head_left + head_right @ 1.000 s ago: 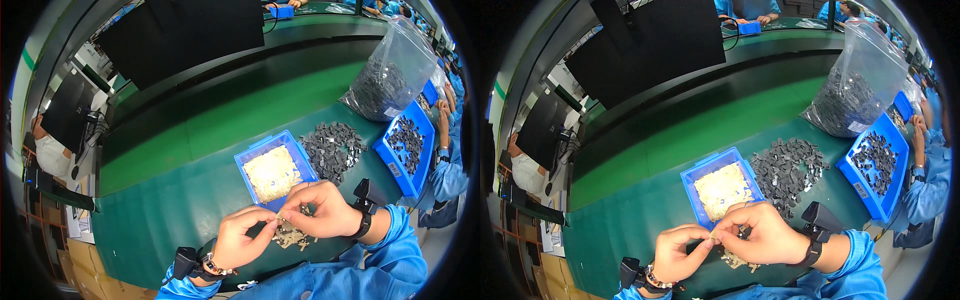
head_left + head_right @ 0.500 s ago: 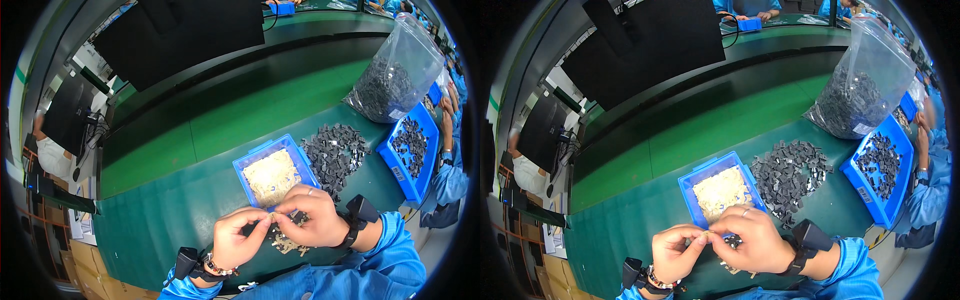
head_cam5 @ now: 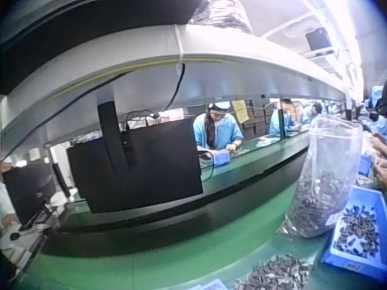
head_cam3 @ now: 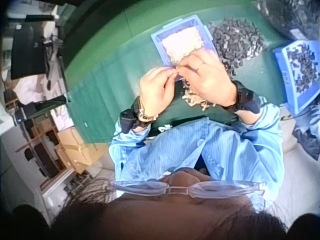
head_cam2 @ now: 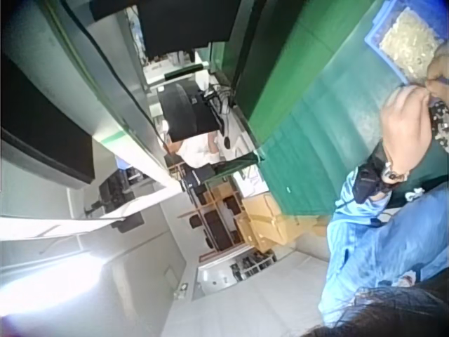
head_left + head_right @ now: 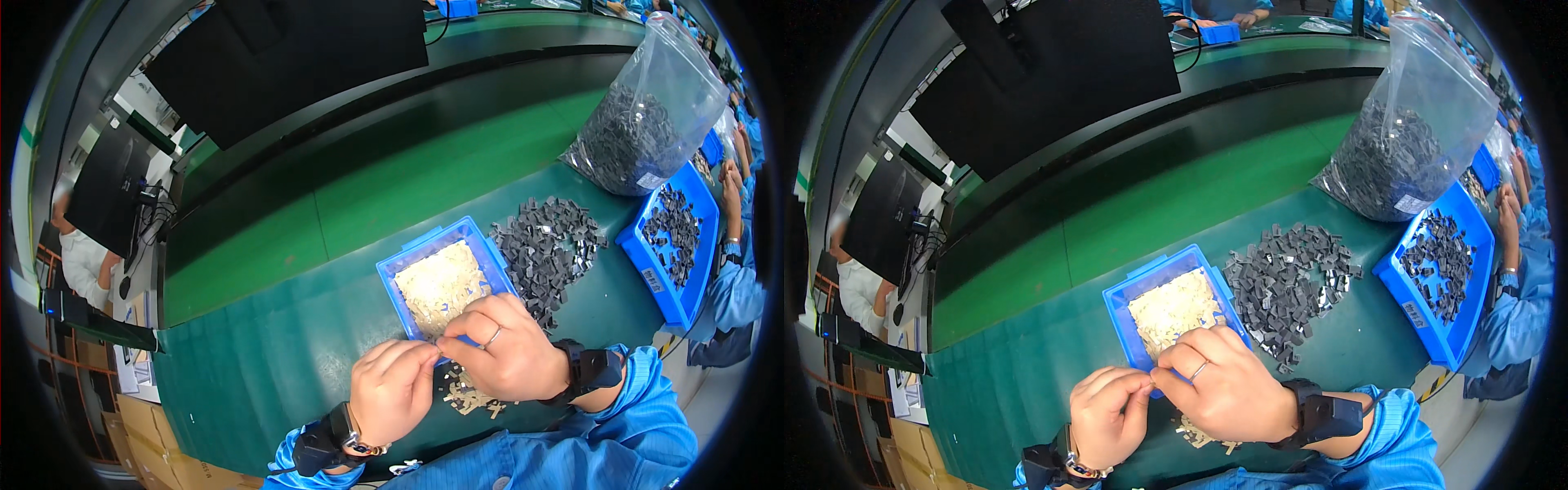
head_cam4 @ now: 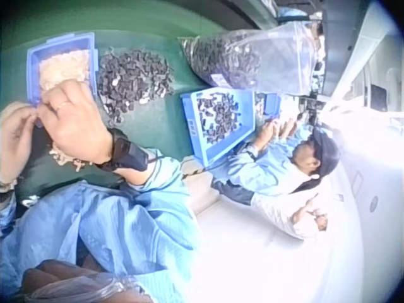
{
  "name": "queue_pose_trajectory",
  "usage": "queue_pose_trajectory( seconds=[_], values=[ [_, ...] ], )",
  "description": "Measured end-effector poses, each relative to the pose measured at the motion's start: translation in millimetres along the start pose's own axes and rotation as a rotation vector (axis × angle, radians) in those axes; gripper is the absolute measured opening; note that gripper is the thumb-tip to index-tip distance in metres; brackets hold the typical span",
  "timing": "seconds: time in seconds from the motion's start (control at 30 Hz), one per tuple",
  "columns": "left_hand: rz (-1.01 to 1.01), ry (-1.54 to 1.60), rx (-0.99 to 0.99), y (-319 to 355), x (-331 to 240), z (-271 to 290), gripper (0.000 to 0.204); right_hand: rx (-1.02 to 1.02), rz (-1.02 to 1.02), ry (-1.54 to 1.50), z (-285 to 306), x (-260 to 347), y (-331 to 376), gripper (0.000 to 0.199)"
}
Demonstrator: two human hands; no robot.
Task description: Sorting small plastic or rubber components into bins on a factory assembly line.
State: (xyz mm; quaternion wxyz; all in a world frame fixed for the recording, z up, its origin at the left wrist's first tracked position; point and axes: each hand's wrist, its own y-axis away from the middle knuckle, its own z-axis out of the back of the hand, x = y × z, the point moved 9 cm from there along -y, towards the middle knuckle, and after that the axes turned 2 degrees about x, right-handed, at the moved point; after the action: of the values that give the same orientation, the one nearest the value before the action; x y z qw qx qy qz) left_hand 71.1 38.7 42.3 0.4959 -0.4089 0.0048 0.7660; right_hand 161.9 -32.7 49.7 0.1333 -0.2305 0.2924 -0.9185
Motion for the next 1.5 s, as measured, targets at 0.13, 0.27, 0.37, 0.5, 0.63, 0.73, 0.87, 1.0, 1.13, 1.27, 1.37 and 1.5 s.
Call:
queue_pose_trajectory(
  seconds=[0.13, 0.27, 0.37, 0.5, 0.63, 0.73, 0.87, 1.0, 1.13, 1.27, 1.37, 1.5],
  values=[
    [-0.077, -0.066, -0.001, 0.4, -6.9, -0.7, 0.009, 0.014, -0.003, -0.005, -1.1, 1.0, -0.9, 0.024],
    [-0.099, -0.087, 0.012, -0.9, -9.8, -0.7, 0.011, 0.007, 0.022, 0.027, -1.0, 3.1, -1.1, 0.023],
    [-0.088, -0.061, 0.021, -1.4, -8.7, -1.1, 0.009, -0.025, 0.017, 0.023, 0.3, 1.6, 0.7, 0.022],
    [-0.012, -0.020, 0.039, -1.9, -0.5, 0.8, 0.007, -0.108, -0.100, 0.016, 13.6, -15.3, 0.1, 0.023],
    [0.025, -0.041, 0.020, -3.5, 5.0, 4.3, 0.005, -0.052, -0.168, 0.090, 15.9, -28.6, 4.1, 0.025],
    [0.006, -0.046, 0.000, -4.2, 3.4, 5.5, 0.005, -0.027, -0.128, 0.051, 10.1, -28.4, 7.1, 0.027],
    [-0.003, -0.049, 0.002, -2.2, 3.7, 4.6, 0.008, 0.009, -0.090, -0.038, 8.4, -19.8, 0.3, 0.028],
    [-0.047, -0.088, 0.046, -2.6, -3.0, 0.7, 0.012, 0.035, -0.110, -0.210, 4.6, -15.0, -1.9, 0.027],
    [-0.088, -0.100, 0.065, -0.9, -7.3, -2.8, 0.014, 0.067, -0.123, -0.266, -1.8, -16.0, 1.1, 0.019],
    [-0.051, -0.071, 0.013, -0.3, -6.2, 0.2, 0.013, 0.056, -0.190, -0.314, -2.8, -18.9, 1.5, 0.011],
    [-0.043, -0.046, -0.038, 0.5, -6.8, 4.2, 0.012, 0.026, -0.233, -0.372, -1.4, -21.5, 1.9, 0.008],
    [-0.089, -0.018, -0.036, -0.3, -11.0, 2.3, 0.013, 0.015, -0.253, -0.423, -2.1, -21.7, 3.3, 0.008]
  ],
)
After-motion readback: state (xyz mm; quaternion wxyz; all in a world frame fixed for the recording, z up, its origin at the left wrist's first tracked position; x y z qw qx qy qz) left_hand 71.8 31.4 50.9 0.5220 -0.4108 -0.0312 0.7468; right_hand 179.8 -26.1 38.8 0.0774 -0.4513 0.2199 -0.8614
